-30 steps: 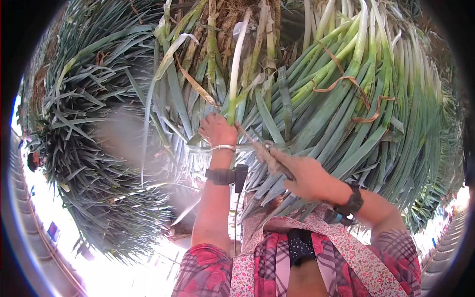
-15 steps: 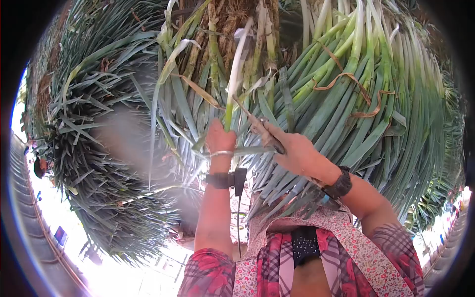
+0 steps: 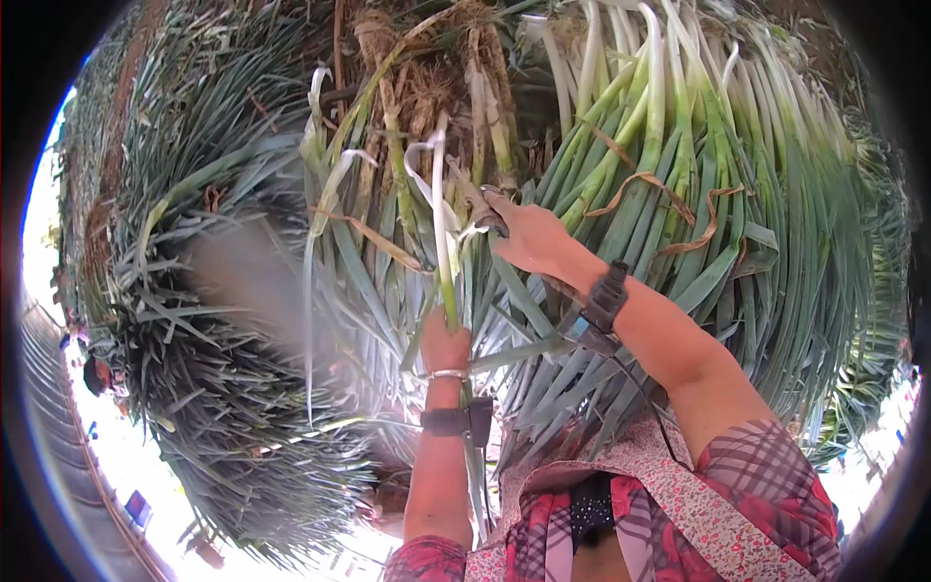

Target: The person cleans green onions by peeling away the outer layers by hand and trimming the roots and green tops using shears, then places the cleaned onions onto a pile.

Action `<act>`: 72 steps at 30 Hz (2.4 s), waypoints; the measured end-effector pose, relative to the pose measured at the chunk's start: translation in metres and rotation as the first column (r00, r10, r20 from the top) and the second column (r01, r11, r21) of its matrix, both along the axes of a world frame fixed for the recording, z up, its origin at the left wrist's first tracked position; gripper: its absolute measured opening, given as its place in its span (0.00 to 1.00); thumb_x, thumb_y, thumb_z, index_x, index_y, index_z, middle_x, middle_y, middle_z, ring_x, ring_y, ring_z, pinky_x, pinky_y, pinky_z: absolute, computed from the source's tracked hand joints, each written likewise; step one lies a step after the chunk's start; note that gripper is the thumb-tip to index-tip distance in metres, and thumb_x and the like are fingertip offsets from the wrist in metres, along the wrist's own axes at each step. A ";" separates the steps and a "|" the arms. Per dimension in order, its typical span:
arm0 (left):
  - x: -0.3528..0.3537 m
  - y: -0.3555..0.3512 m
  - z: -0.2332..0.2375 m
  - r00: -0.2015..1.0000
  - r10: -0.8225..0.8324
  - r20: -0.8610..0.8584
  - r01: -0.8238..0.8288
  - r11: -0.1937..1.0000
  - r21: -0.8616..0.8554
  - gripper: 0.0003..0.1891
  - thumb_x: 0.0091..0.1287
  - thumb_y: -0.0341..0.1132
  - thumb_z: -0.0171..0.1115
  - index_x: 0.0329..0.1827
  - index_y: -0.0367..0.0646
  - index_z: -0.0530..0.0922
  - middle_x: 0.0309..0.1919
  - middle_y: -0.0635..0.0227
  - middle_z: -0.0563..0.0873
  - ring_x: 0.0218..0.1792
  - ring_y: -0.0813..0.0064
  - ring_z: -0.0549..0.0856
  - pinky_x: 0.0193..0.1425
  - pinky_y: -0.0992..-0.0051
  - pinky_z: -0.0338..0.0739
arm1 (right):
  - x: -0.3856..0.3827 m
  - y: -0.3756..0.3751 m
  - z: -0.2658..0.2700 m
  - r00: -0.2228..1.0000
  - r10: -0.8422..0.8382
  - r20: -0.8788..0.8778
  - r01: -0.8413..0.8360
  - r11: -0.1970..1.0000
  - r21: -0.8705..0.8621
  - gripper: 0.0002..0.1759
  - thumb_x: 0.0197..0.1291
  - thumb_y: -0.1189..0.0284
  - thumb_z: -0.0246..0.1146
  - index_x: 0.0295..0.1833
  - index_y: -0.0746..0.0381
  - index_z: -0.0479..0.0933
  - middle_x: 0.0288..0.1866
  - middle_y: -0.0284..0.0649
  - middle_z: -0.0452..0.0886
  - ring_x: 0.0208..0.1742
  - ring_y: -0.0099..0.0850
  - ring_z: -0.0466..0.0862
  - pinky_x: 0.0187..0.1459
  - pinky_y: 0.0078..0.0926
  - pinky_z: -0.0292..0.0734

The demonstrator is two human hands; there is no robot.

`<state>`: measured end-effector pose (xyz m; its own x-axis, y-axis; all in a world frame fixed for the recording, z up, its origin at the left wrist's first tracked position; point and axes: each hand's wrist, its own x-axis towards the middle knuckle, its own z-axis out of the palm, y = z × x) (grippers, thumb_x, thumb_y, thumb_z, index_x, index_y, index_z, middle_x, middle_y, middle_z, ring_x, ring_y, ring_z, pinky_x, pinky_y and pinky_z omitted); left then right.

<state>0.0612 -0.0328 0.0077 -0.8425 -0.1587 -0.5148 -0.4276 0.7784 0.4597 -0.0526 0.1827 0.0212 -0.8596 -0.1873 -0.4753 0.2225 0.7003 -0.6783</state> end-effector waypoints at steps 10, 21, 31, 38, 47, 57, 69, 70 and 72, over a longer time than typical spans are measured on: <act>-0.012 0.035 0.087 0.977 0.213 0.010 -0.204 0.920 0.335 0.11 0.56 0.27 0.57 0.43 0.37 0.75 0.29 0.71 0.77 0.28 0.82 0.74 0.31 0.81 0.69 | -0.026 0.005 -0.026 0.997 -0.049 0.055 0.051 0.998 -0.030 0.37 0.46 0.68 0.58 0.66 0.63 0.64 0.47 0.58 0.80 0.47 0.52 0.80 0.51 0.43 0.75; -0.132 0.168 0.143 0.964 0.135 -0.229 -0.010 0.880 0.475 0.21 0.67 0.35 0.54 0.57 0.27 0.71 0.46 0.53 0.79 0.43 0.67 0.78 0.49 0.71 0.73 | 0.041 0.152 0.121 0.920 -0.385 0.073 0.377 0.818 -0.435 0.41 0.48 0.77 0.59 0.72 0.62 0.57 0.50 0.44 0.81 0.53 0.30 0.80 0.57 0.25 0.71; -0.130 0.319 0.021 0.851 -0.526 0.012 0.505 0.824 0.257 0.55 0.51 0.55 0.68 0.72 0.29 0.48 0.66 0.41 0.64 0.64 0.49 0.70 0.62 0.60 0.71 | 0.079 0.252 0.155 0.893 -0.438 -0.107 0.440 0.898 -0.002 0.40 0.47 0.77 0.57 0.71 0.59 0.59 0.38 0.50 0.79 0.36 0.42 0.80 0.46 0.29 0.74; -0.108 0.313 0.043 0.768 -0.637 0.067 0.615 0.763 0.200 0.56 0.46 0.52 0.73 0.74 0.40 0.48 0.65 0.51 0.65 0.58 0.51 0.74 0.56 0.51 0.73 | -0.002 0.265 0.091 0.988 -0.148 -0.048 0.155 0.949 0.273 0.41 0.46 0.69 0.59 0.71 0.57 0.59 0.35 0.58 0.80 0.37 0.55 0.80 0.41 0.48 0.73; -0.099 0.307 0.021 0.844 -0.533 -0.063 0.525 0.796 0.302 0.55 0.47 0.50 0.72 0.74 0.43 0.48 0.66 0.51 0.63 0.61 0.49 0.71 0.61 0.52 0.71 | -0.088 0.275 0.049 0.976 -0.147 -0.162 0.200 0.900 0.388 0.37 0.46 0.68 0.56 0.68 0.58 0.63 0.41 0.60 0.80 0.43 0.54 0.80 0.47 0.45 0.73; -0.086 0.305 0.026 0.863 -0.503 -0.037 0.488 0.815 0.312 0.52 0.50 0.52 0.69 0.73 0.36 0.51 0.66 0.47 0.64 0.64 0.50 0.67 0.67 0.58 0.64 | -0.119 0.274 0.020 0.968 -0.048 -0.248 0.167 0.857 0.488 0.35 0.50 0.67 0.57 0.68 0.53 0.63 0.44 0.53 0.82 0.45 0.52 0.81 0.49 0.45 0.75; -0.009 0.113 0.036 0.950 0.078 -0.304 0.045 0.925 0.376 0.07 0.56 0.31 0.59 0.36 0.41 0.80 0.36 0.57 0.83 0.40 0.52 0.81 0.45 0.61 0.75 | 0.007 0.062 0.047 0.811 0.583 0.044 -0.584 0.807 0.087 0.41 0.46 0.68 0.61 0.70 0.58 0.59 0.34 0.53 0.81 0.36 0.51 0.81 0.38 0.47 0.76; -0.021 0.089 -0.003 0.892 0.124 -0.436 0.019 0.951 0.310 0.08 0.59 0.32 0.58 0.40 0.41 0.80 0.38 0.55 0.83 0.41 0.51 0.81 0.46 0.61 0.74 | 0.002 0.055 0.039 0.837 0.546 0.033 -0.545 0.828 0.132 0.37 0.48 0.68 0.60 0.68 0.60 0.60 0.34 0.52 0.81 0.36 0.51 0.82 0.38 0.47 0.77; -0.057 0.063 -0.055 0.949 0.057 -0.311 -0.020 0.993 0.119 0.14 0.59 0.35 0.60 0.46 0.39 0.78 0.43 0.52 0.82 0.46 0.52 0.80 0.51 0.61 0.74 | -0.017 0.051 0.017 0.863 0.506 0.017 -0.500 0.847 0.179 0.34 0.51 0.69 0.58 0.66 0.62 0.62 0.34 0.52 0.82 0.36 0.50 0.82 0.38 0.47 0.77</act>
